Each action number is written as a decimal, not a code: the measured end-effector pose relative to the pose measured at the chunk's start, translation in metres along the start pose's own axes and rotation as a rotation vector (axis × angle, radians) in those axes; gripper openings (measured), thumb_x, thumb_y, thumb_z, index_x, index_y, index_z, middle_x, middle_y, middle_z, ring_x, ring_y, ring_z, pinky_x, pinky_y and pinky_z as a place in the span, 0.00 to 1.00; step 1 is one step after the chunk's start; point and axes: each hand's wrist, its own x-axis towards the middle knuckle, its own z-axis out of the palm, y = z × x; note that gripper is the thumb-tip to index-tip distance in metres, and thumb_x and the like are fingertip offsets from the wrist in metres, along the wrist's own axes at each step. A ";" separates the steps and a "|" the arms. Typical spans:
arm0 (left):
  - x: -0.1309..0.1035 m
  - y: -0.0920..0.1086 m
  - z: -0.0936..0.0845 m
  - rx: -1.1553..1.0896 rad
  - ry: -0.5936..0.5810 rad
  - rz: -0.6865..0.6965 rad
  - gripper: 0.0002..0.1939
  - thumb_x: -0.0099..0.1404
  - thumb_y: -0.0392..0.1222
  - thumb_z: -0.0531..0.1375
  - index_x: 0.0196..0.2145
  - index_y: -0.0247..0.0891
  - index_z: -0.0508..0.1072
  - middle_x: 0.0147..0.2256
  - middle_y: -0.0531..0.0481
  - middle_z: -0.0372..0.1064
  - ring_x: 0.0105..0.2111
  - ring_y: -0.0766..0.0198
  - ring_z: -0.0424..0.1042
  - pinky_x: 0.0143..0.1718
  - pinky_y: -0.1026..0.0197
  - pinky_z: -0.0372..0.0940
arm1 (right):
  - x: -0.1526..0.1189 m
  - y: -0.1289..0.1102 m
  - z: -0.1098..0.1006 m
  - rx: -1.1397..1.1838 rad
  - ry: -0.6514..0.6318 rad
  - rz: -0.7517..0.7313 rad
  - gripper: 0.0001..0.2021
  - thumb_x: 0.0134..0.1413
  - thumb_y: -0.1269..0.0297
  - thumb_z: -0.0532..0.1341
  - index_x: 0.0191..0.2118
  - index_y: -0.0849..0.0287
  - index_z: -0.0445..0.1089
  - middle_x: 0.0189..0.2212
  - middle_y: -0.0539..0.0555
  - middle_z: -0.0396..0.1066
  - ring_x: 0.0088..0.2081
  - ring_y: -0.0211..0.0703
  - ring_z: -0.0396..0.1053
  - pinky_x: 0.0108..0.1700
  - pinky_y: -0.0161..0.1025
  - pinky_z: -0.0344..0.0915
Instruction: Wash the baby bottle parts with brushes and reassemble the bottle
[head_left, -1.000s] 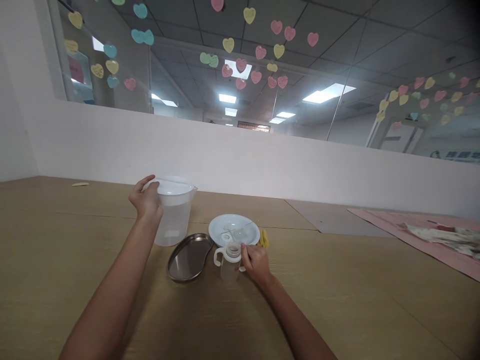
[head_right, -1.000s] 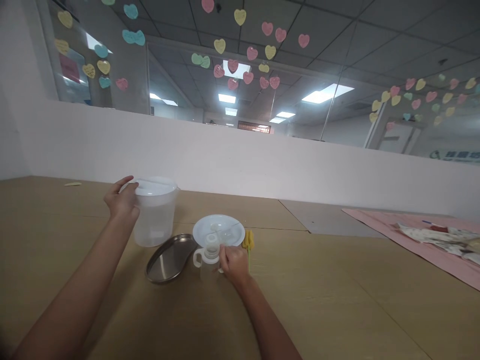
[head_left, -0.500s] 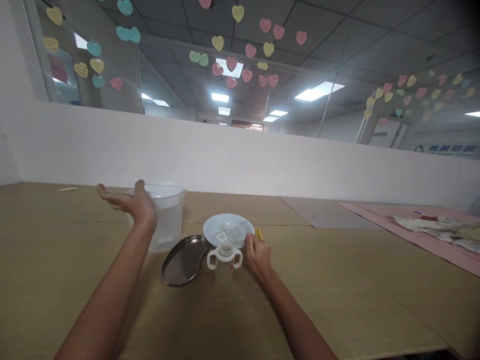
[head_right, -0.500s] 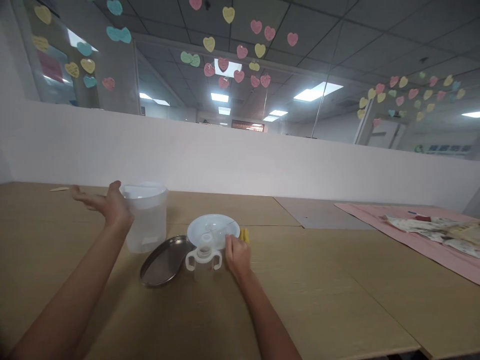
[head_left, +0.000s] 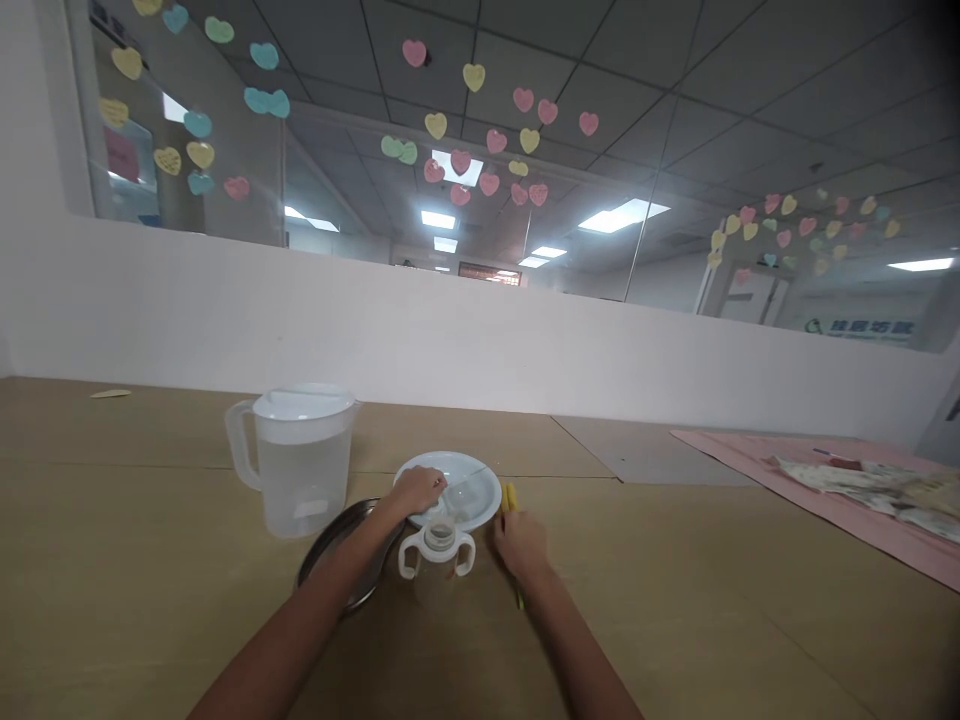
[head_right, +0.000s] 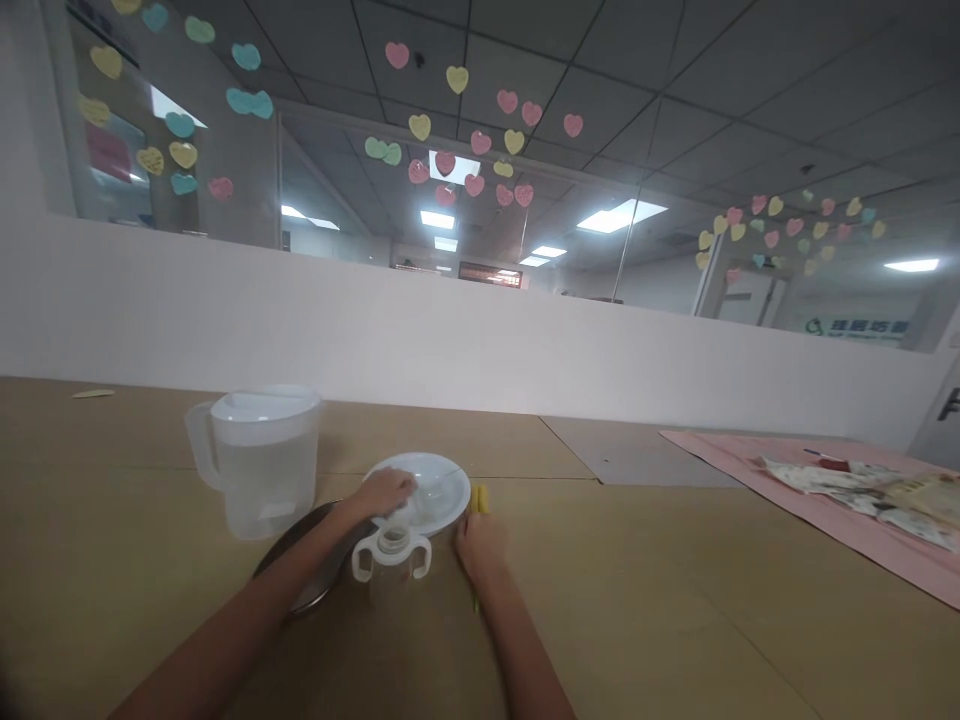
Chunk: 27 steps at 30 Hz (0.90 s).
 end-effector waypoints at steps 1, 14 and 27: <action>0.000 0.001 0.002 0.025 -0.025 0.001 0.15 0.58 0.41 0.50 0.33 0.39 0.76 0.35 0.43 0.74 0.39 0.53 0.70 0.42 0.53 0.60 | -0.001 0.000 0.001 -0.004 -0.029 -0.021 0.13 0.52 0.65 0.53 0.21 0.59 0.69 0.18 0.58 0.69 0.19 0.41 0.66 0.21 0.34 0.51; 0.009 0.008 0.002 -0.084 -0.046 -0.020 0.11 0.54 0.40 0.54 0.24 0.37 0.75 0.29 0.44 0.74 0.34 0.57 0.71 0.37 0.60 0.60 | -0.001 -0.004 -0.009 0.088 -0.252 0.092 0.15 0.42 0.78 0.53 0.39 0.63 0.66 0.41 0.61 0.65 0.34 0.43 0.68 0.30 0.35 0.58; 0.014 0.024 -0.022 -0.774 0.454 -0.049 0.09 0.49 0.39 0.59 0.31 0.34 0.68 0.28 0.48 0.71 0.30 0.64 0.71 0.33 0.63 0.65 | 0.015 0.030 0.004 0.538 0.537 0.063 0.14 0.45 0.73 0.48 0.36 0.62 0.67 0.32 0.57 0.68 0.31 0.42 0.66 0.33 0.38 0.62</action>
